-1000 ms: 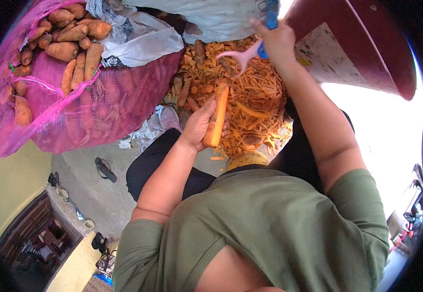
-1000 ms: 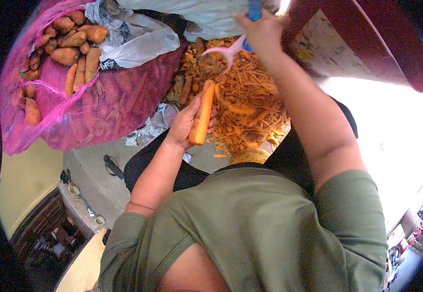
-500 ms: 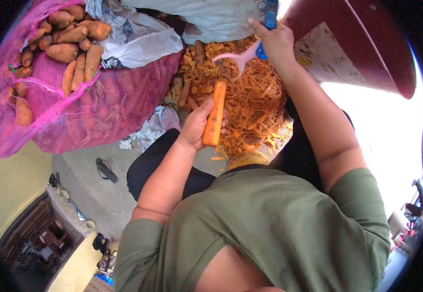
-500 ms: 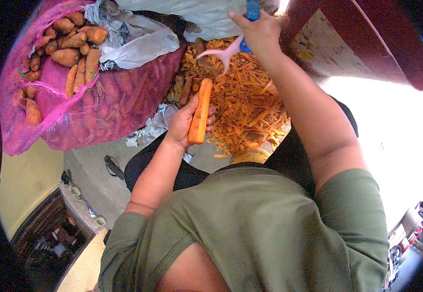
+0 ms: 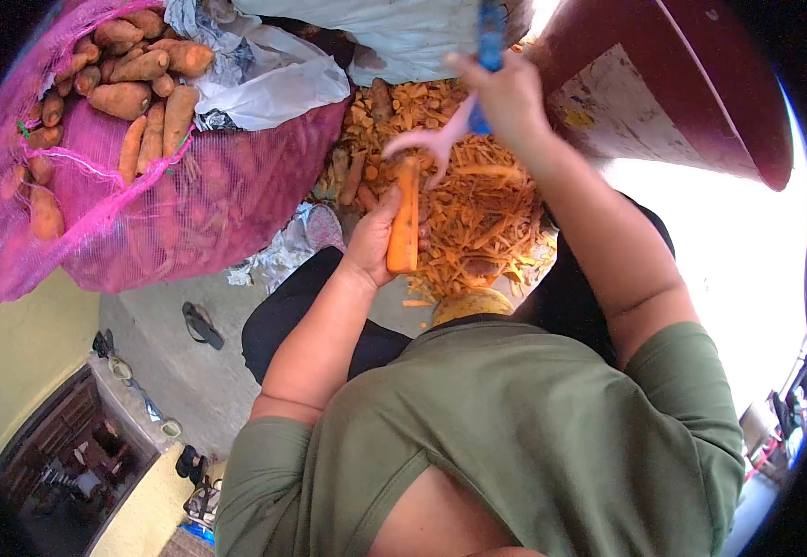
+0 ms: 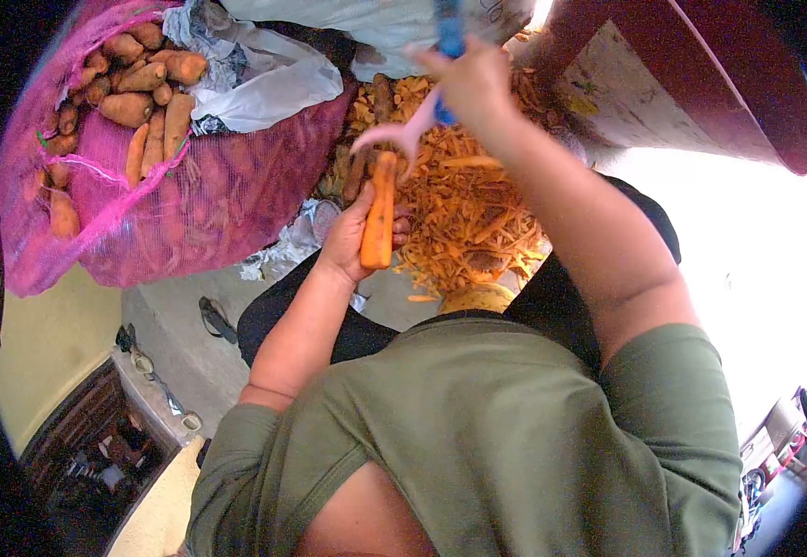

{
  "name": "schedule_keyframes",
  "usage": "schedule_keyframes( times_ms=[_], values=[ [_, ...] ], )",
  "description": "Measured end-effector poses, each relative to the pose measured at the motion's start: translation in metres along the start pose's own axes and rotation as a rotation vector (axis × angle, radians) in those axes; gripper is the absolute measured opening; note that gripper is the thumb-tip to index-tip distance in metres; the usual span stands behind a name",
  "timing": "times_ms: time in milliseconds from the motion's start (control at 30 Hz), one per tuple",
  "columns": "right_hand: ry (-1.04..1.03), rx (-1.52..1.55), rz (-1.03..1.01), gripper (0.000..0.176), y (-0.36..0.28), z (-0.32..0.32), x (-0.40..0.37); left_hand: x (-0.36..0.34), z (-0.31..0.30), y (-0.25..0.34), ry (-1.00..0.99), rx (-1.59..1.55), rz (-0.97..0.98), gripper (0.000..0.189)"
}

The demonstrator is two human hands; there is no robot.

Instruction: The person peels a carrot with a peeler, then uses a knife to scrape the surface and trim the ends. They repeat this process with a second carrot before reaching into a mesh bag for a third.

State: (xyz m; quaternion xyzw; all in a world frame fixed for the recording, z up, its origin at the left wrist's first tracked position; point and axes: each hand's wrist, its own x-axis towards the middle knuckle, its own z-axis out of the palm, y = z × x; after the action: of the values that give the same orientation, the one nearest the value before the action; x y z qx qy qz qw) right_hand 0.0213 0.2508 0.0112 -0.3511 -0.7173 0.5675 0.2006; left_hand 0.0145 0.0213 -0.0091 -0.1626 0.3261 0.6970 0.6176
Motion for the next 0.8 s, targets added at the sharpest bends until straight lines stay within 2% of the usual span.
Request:
schedule_keyframes(
  times_ms=[33, 67, 100, 133, 200, 267, 300, 333, 400, 500, 533, 600, 633, 667, 700, 733, 800],
  values=[
    [-0.111, 0.02, 0.035, 0.035, -0.023, 0.006, -0.026, 0.001, -0.004, 0.0, 0.02, 0.011, 0.003, 0.035],
    [-0.265, -0.035, 0.108, 0.036, -0.027, 0.012, -0.041, 0.0, 0.004, 0.001, 0.102, -0.001, 0.02, 0.035],
    [-0.38, -0.026, 0.058, 0.036, -0.023, 0.018, -0.055, -0.002, 0.017, 0.002, 0.185, -0.013, 0.036, 0.035],
    [-0.441, -0.032, 0.119, 0.036, -0.019, 0.023, -0.063, -0.003, 0.025, 0.002, 0.267, -0.025, 0.05, 0.035],
    [-0.383, -0.069, 0.083, 0.036, -0.014, 0.019, -0.051, -0.006, 0.02, -0.002, 0.119, 0.076, 0.03, 0.034],
    [-0.084, -0.072, 0.065, 0.032, -0.006, 0.008, -0.016, -0.003, 0.01, -0.004, 0.031, 0.108, -0.025, 0.034],
    [0.055, -0.094, -0.061, 0.031, 0.01, -0.001, 0.007, -0.003, 0.009, -0.005, 0.063, 0.069, -0.018, 0.034],
    [0.11, 0.035, -0.065, 0.032, 0.003, -0.008, 0.014, -0.004, 0.01, -0.004, 0.084, 0.071, 0.006, 0.034],
    [0.056, 0.079, 0.001, 0.034, -0.012, -0.008, 0.002, -0.005, 0.013, -0.002, 0.124, 0.078, 0.05, 0.035],
    [-0.294, -0.027, 0.095, 0.04, -0.026, 0.01, -0.045, -0.007, 0.011, 0.004, -0.105, 0.153, 0.063, 0.036],
    [-0.403, 0.037, 0.06, 0.044, -0.018, 0.017, -0.058, -0.007, 0.017, 0.004, 0.008, 0.101, 0.073, 0.037],
    [-0.409, -0.052, 0.022, 0.045, -0.008, 0.02, -0.059, -0.005, 0.033, -0.002, 0.235, -0.006, 0.083, 0.038],
    [-0.302, -0.098, 0.063, 0.043, -0.005, 0.017, -0.048, -0.007, 0.019, -0.004, 0.129, 0.154, 0.041, 0.036],
    [-0.192, -0.143, 0.099, 0.042, 0.0, 0.014, -0.029, -0.005, 0.011, -0.008, 0.092, 0.106, 0.014, 0.036],
    [-0.088, -0.059, 0.026, 0.035, 0.01, 0.006, -0.007, -0.003, 0.006, -0.009, 0.055, 0.06, -0.011, 0.036],
    [0.095, -0.168, -0.113, 0.032, 0.006, -0.006, 0.006, -0.002, 0.004, -0.009, 0.019, 0.013, -0.036, 0.035],
    [0.077, 0.054, -0.058, 0.032, 0.0, -0.013, 0.01, -0.001, 0.003, -0.007, 0.02, -0.015, -0.017, 0.035]
  ],
)
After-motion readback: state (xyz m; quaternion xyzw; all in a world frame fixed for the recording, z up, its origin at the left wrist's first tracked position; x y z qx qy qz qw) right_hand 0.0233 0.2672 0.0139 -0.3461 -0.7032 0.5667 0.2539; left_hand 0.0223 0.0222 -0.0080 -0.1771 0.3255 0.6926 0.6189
